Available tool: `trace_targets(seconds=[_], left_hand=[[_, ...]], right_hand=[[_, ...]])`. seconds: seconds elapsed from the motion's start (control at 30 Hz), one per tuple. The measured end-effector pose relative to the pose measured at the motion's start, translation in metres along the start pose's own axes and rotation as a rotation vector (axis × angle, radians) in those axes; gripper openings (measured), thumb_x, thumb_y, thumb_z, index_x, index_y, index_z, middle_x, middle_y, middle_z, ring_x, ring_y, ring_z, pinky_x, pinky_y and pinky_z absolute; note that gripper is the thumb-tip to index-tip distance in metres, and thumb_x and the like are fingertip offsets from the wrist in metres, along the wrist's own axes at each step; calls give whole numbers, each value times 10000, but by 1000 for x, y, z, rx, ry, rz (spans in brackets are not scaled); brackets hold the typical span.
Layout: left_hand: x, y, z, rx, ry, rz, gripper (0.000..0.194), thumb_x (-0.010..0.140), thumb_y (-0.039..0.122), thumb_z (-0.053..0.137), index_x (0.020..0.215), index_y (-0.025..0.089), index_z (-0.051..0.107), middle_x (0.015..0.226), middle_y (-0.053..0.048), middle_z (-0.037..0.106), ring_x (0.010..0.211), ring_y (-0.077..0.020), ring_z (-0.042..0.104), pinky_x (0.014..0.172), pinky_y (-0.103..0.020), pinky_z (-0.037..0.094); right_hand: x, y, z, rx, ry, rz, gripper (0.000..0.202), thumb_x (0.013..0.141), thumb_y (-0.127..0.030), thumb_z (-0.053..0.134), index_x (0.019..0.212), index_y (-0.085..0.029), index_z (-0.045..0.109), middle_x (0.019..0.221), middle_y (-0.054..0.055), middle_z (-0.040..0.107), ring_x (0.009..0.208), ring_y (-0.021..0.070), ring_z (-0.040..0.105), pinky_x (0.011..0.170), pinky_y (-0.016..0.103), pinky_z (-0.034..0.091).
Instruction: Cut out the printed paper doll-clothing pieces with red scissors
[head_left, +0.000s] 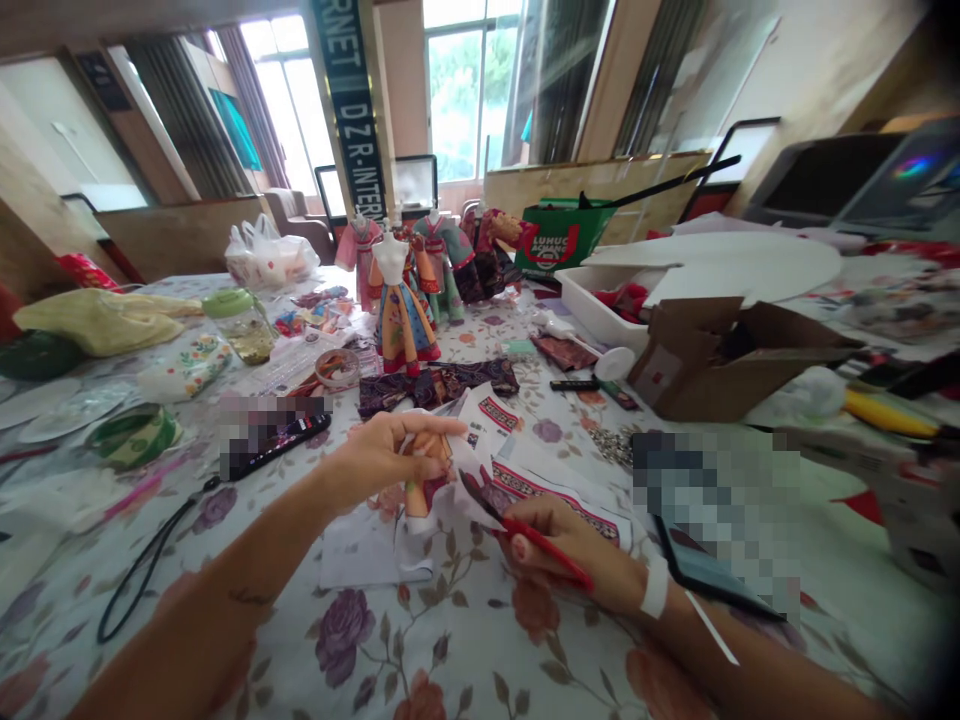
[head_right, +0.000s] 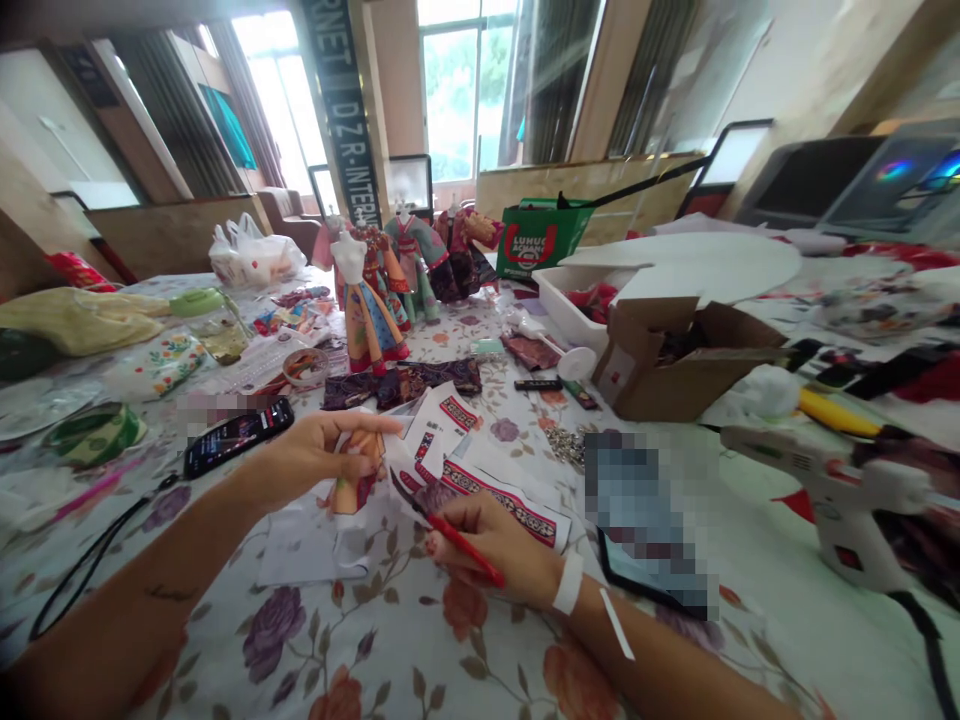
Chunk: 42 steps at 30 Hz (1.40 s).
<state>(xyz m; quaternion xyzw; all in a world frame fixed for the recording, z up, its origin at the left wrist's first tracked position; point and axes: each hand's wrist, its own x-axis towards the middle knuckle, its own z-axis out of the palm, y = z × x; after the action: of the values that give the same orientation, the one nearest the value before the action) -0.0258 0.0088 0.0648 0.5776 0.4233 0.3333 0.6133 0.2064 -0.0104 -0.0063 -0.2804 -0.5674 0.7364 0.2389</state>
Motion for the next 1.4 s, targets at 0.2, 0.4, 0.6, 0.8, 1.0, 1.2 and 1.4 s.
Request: trace_targets(seconds=[0.2, 0.4, 0.6, 0.8, 1.0, 1.2, 1.4], left_hand=[[2, -14, 14, -195, 111, -48, 456, 761, 345, 677, 1174, 164, 612, 606, 14, 613, 331, -37, 426, 336, -168, 282], [8, -25, 25, -386, 218, -33, 362, 700, 242, 736, 1030, 107, 677, 622, -15, 649, 455, -80, 561, 464, -179, 405], [2, -16, 29, -457, 233, -60, 407, 656, 190, 765, 1052, 152, 682, 782, -28, 684, 617, -85, 594, 597, -179, 444], [-4, -15, 34, -447, 185, -42, 452, 650, 210, 765, 1091, 183, 670, 890, -44, 684, 735, -128, 618, 653, -198, 451], [-4, -14, 38, -439, 232, -45, 448, 643, 206, 773, 1079, 167, 678, 723, -3, 626, 627, -86, 556, 584, -162, 413], [-5, -15, 41, -360, 266, -18, 437, 659, 251, 764, 1083, 184, 678, 687, 18, 591, 588, -76, 515, 561, -167, 388], [-6, -26, 48, -219, 341, 97, 400, 710, 282, 725, 1098, 201, 673, 747, 15, 606, 674, -99, 530, 646, -182, 418]], right_hand=[[-5, 0, 16, 154, 52, 0, 537, 673, -634, 653, 519, -171, 428, 341, -82, 364, 283, 36, 285, 306, 175, 260], [-3, -1, 18, 96, 159, -8, 516, 684, -598, 672, 531, -155, 457, 340, -75, 378, 287, 17, 252, 296, 151, 140], [-4, 3, 18, 138, 117, 43, 506, 695, -586, 664, 529, -174, 422, 322, -78, 385, 262, 32, 281, 283, 163, 204], [-4, 1, 18, 102, 158, 5, 525, 675, -602, 672, 516, -155, 446, 333, -70, 384, 285, 17, 258, 309, 153, 147], [-3, 3, 16, 93, 152, 6, 541, 653, -619, 681, 510, -157, 439, 341, -71, 384, 289, 18, 268, 314, 158, 158], [-3, 2, 19, 105, 151, 21, 529, 662, -621, 668, 532, -162, 440, 349, -82, 380, 281, 18, 262, 306, 162, 179], [-4, 3, 19, 115, 146, 29, 517, 648, -609, 689, 557, -157, 455, 349, -78, 401, 278, 26, 295, 297, 155, 219]])
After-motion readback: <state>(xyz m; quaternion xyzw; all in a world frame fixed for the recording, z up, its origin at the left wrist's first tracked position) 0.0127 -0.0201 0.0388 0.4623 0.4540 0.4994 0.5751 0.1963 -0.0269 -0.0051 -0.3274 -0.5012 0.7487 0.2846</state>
